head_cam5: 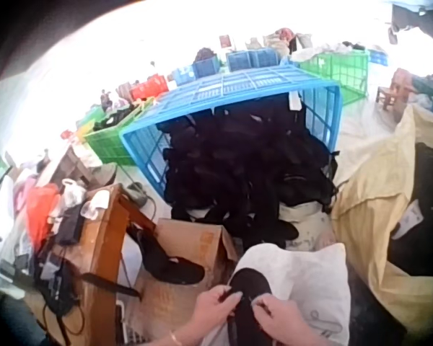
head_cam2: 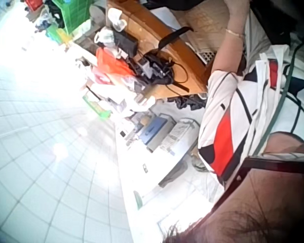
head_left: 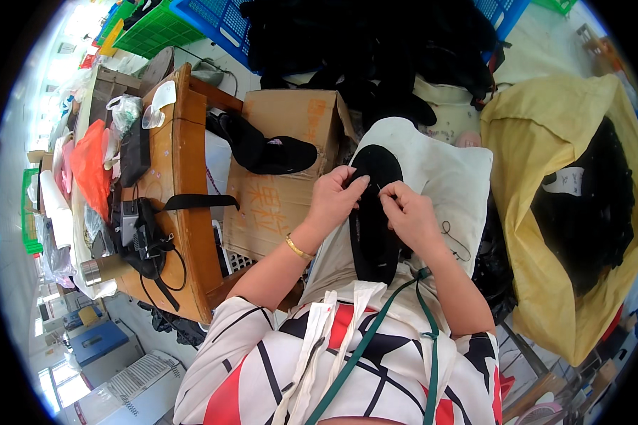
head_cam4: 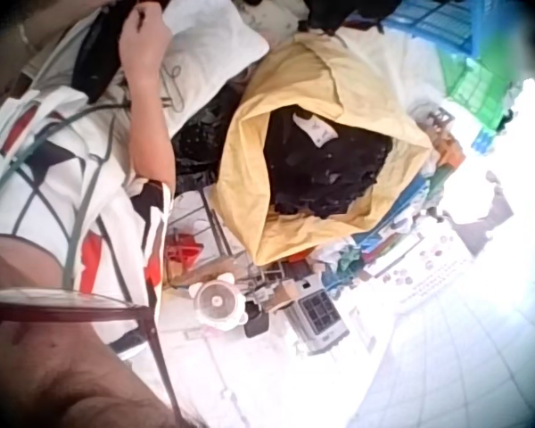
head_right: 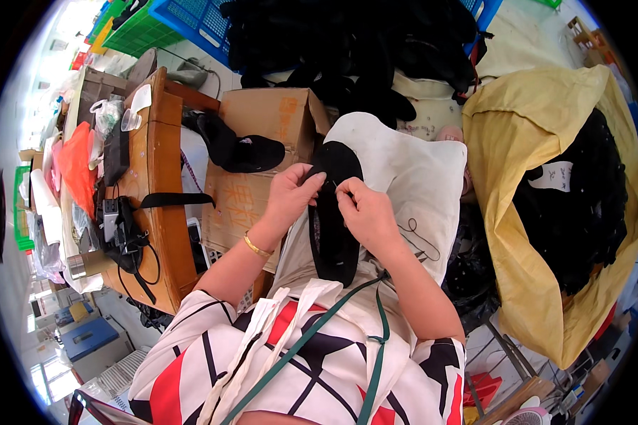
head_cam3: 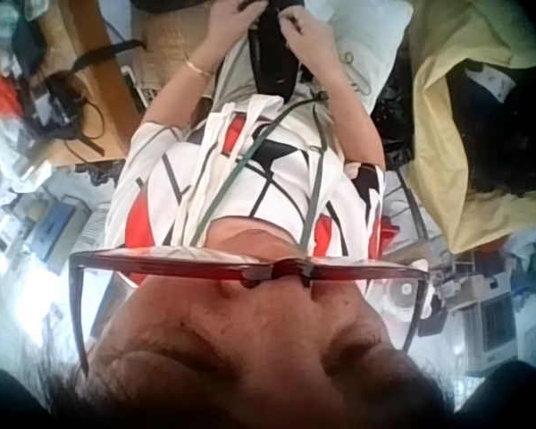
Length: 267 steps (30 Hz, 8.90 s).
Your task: The person sews a black slip-on shoe using a needle and thread while seated. They repeatedly insert the needle through the shoe's upper, pull the thread, and trim excess thread with scissors. The person handles multiple shoes, placing finished ones aside and picking up new ones from a nearby bag.
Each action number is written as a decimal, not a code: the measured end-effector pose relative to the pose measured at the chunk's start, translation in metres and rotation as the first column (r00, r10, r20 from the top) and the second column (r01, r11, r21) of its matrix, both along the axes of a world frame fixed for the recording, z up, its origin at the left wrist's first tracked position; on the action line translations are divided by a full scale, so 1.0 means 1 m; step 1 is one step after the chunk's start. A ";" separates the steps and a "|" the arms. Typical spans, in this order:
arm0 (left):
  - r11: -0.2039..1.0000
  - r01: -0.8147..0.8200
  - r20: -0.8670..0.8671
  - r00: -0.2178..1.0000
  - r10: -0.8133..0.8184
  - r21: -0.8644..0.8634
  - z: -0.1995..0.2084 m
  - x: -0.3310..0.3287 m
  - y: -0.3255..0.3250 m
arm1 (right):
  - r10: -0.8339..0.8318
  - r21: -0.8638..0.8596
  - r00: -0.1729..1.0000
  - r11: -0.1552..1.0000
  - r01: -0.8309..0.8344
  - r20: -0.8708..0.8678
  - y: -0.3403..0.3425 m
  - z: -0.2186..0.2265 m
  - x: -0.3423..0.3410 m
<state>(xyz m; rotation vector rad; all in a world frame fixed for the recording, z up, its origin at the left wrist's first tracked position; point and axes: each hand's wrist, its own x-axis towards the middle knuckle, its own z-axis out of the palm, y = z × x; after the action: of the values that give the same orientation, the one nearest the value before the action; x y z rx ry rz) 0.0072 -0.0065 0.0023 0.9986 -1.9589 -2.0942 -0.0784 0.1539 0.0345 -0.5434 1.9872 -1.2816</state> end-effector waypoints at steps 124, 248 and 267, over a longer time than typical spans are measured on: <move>0.282 0.341 0.175 0.859 -0.480 -0.897 0.029 -0.003 0.006 | 0.398 0.444 0.510 0.895 -0.034 -0.763 0.027 -0.032 -0.061; 0.799 0.519 0.105 0.852 -0.514 -0.303 0.032 -0.007 0.052 | -0.012 0.008 0.769 1.000 0.023 -0.639 0.123 -0.017 0.006; 0.707 0.287 0.046 0.910 -0.411 0.646 0.012 0.003 0.051 | -0.077 -0.130 0.947 0.991 0.038 -0.313 0.096 0.017 0.031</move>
<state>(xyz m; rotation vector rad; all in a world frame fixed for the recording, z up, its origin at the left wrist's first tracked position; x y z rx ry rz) 0.0101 0.0443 0.0141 0.9861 -1.6239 -3.1175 -0.0476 0.2497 0.0514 -0.7997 2.2084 -1.4318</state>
